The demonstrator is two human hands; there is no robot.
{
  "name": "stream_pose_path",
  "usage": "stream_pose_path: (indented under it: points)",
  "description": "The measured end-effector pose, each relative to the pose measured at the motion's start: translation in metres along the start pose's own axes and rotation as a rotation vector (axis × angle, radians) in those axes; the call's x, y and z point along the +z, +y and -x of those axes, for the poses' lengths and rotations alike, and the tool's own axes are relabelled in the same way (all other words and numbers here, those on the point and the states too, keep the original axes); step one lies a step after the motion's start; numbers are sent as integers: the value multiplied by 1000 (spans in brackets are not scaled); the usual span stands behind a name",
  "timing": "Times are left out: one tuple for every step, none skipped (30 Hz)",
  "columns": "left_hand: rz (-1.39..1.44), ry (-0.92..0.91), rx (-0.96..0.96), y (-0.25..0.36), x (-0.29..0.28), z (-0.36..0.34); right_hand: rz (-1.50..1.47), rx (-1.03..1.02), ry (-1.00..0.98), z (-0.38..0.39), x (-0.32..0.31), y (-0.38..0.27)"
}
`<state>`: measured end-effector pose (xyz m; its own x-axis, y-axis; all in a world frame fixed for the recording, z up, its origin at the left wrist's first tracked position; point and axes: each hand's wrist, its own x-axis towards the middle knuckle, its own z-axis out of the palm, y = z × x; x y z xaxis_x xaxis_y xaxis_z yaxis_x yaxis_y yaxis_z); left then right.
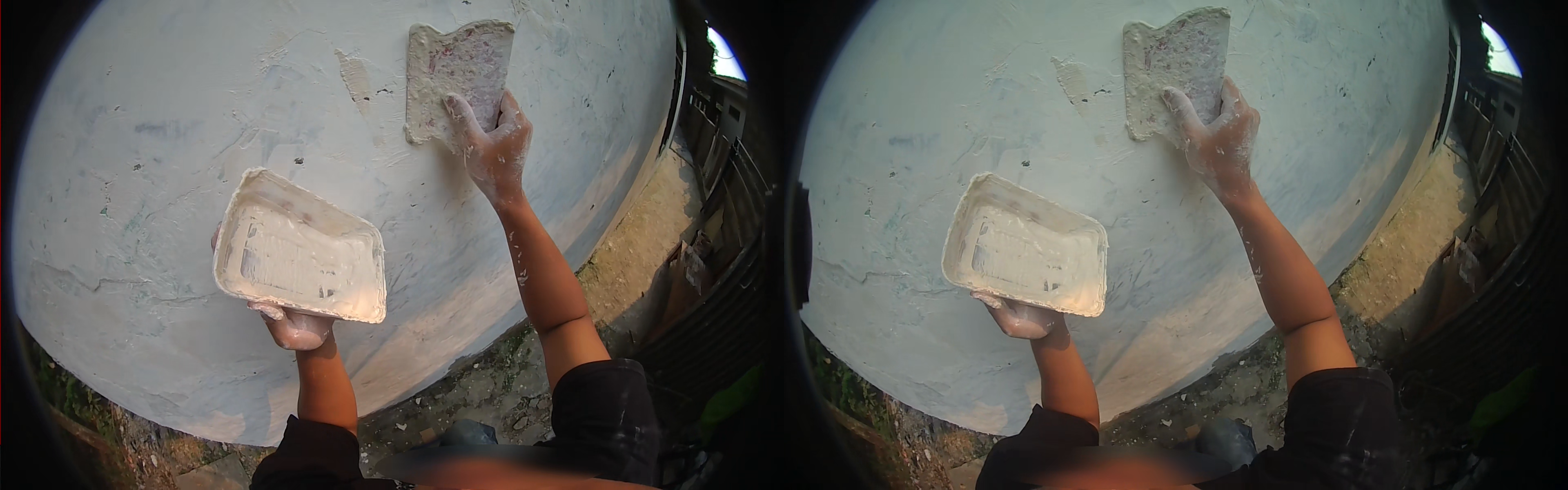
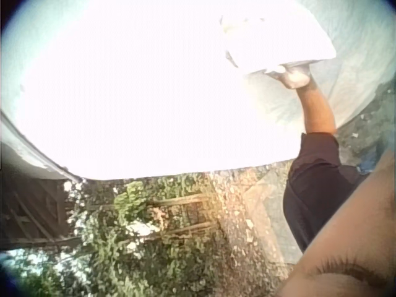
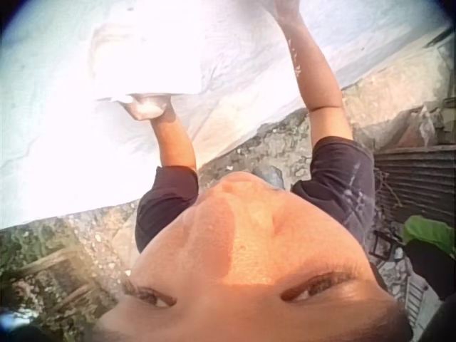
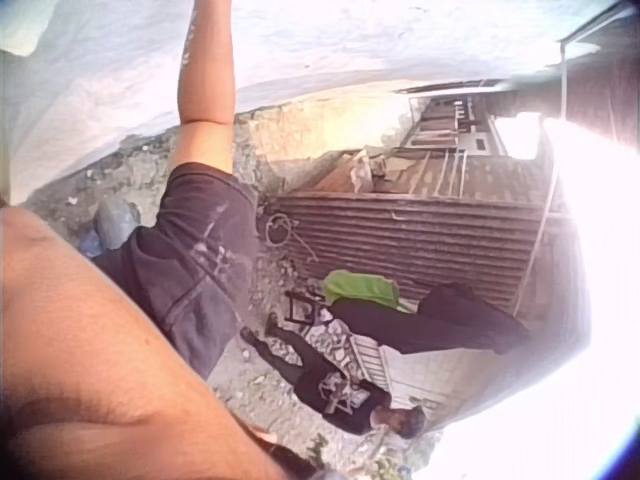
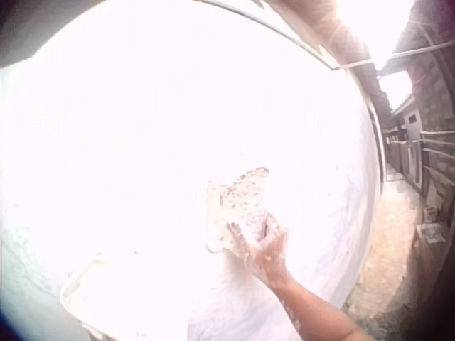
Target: Applying white putty or plaster to an exterior wall using a trowel.
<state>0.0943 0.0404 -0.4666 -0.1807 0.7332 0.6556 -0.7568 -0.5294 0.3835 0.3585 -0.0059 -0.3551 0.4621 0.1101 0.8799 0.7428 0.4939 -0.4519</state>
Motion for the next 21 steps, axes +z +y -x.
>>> stream_pose_path:
  points:
    - [76,-63,-34,4,-1,-1,-5,-17,-2,-3,-1,-5]
    - [-21,-26,-9,6,4,-2,-139,41,14,-8,-4,-14]
    - [-1,-27,4,6,-2,4,-272,96,28,-10,-7,-21]
    - [-27,-115,15,6,-10,9,-318,142,15,-8,-7,-21]
    - [-54,-204,40,6,-14,9,-325,110,13,-5,1,-22]
    - [10,-204,10,10,-9,15,-375,123,-47,-2,9,-25]
    - [32,-210,31,8,-12,16,-423,138,-108,-1,14,-28]
    - [26,-186,18,5,-19,18,-154,146,-168,2,16,-33]
    - [18,-165,-7,8,-26,20,-151,138,-164,8,18,-35]
    - [-73,-198,58,13,-32,21,-52,193,-144,16,21,-32]
    - [-72,-199,58,25,-38,21,47,249,-125,25,26,-27]
    - [0,-167,11,36,-41,20,24,306,-62,37,23,-19]
    - [86,-134,-6,40,-29,12,-13,334,-3,25,16,-9]
    - [152,-139,-37,45,-31,11,128,282,92,23,7,18]
    - [149,-129,-36,56,-40,12,272,244,182,28,-3,34]
    - [165,-131,-76,65,-52,11,307,239,201,29,-13,32]
    - [183,-139,-117,79,-63,9,342,235,227,32,-18,21]
    - [195,-148,-139,93,-74,5,328,237,210,34,-12,5]
    - [183,-137,-128,106,-77,3,200,234,210,35,-8,-13]
    - [179,-121,-117,114,-70,-2,69,214,218,25,-7,-27]
    - [181,-104,-126,122,-69,-5,-134,249,148,26,5,-44]
